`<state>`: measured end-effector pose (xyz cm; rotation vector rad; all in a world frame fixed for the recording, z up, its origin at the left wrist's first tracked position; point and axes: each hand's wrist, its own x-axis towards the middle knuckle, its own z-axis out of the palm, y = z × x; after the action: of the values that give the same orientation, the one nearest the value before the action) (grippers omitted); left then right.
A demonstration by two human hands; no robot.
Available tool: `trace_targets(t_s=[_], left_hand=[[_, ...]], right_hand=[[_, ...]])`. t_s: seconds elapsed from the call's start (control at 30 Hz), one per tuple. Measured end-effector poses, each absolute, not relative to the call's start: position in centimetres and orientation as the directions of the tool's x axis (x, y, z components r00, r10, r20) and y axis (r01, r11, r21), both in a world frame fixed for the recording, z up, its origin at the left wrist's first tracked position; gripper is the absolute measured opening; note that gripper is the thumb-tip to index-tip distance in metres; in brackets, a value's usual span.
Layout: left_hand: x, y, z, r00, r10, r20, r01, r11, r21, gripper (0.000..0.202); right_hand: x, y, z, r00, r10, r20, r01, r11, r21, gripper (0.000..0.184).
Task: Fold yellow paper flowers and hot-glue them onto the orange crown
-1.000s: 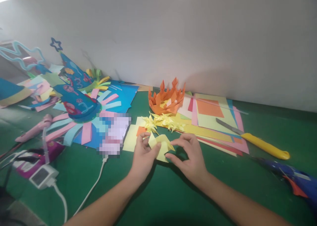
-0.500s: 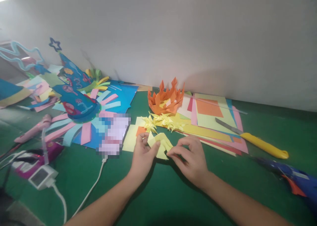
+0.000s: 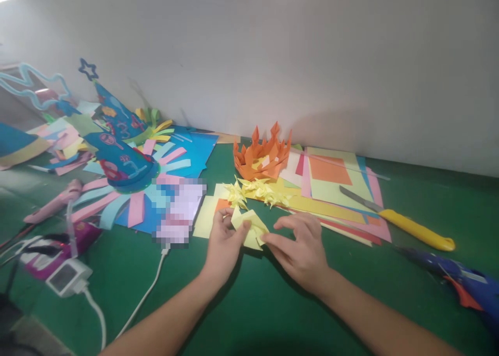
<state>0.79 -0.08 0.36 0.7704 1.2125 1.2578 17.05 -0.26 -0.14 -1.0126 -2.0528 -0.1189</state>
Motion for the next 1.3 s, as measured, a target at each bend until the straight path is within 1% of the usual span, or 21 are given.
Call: trace_targets(t_s=[0.13,0.23,0.3,0.5,0.6,0.73,1.07,1.3], left_hand=[[0.76,-0.03,0.28,-0.106,0.956,-0.274,-0.3,0.232,0.925,0.042],[0.74,0.01,0.0,-0.084,0.956,-0.282,-0.323,0.241,0.915,0.041],[0.75,0.03,-0.1,-0.085,0.957,-0.278,-0.334,0.236,0.913,0.041],[0.76,-0.06,0.22,-0.084,0.946,-0.314,-0.308,0.275,0.911,0.04],[0.77,-0.06,0.32,-0.072,0.951,-0.301,-0.296,0.268,0.917,0.039],[0.7,0.0,0.18,-0.038,0.949,-0.314,-0.304,0.288,0.908,0.039],[0.71,-0.16,0.22,0.038,0.951,-0.307,-0.321,0.302,0.898,0.032],[0.65,-0.14,-0.02,0.019,0.957,-0.289,-0.342,0.278,0.898,0.033]], right_hand=[[16.75,-0.47,-0.01,-0.395,0.575,0.717,0.713,0.684,-0.155,0.015],[16.56,-0.58,0.08,-0.408,0.551,0.728,0.712,0.691,-0.123,0.017],[16.49,-0.61,0.11,-0.404,0.549,0.732,0.708,0.694,-0.129,0.016],[16.45,-0.55,0.08,-0.333,0.571,0.75,0.756,0.637,-0.15,0.005],[16.5,-0.57,0.07,-0.327,0.555,0.765,0.753,0.642,-0.144,0.009],[16.58,-0.61,-0.1,-0.36,0.522,0.773,0.726,0.677,-0.119,0.013],[16.48,-0.52,0.23,-0.359,0.534,0.766,0.749,0.654,-0.105,0.019],[16.49,-0.64,0.38,-0.378,0.561,0.736,0.752,0.65,-0.11,0.021]])
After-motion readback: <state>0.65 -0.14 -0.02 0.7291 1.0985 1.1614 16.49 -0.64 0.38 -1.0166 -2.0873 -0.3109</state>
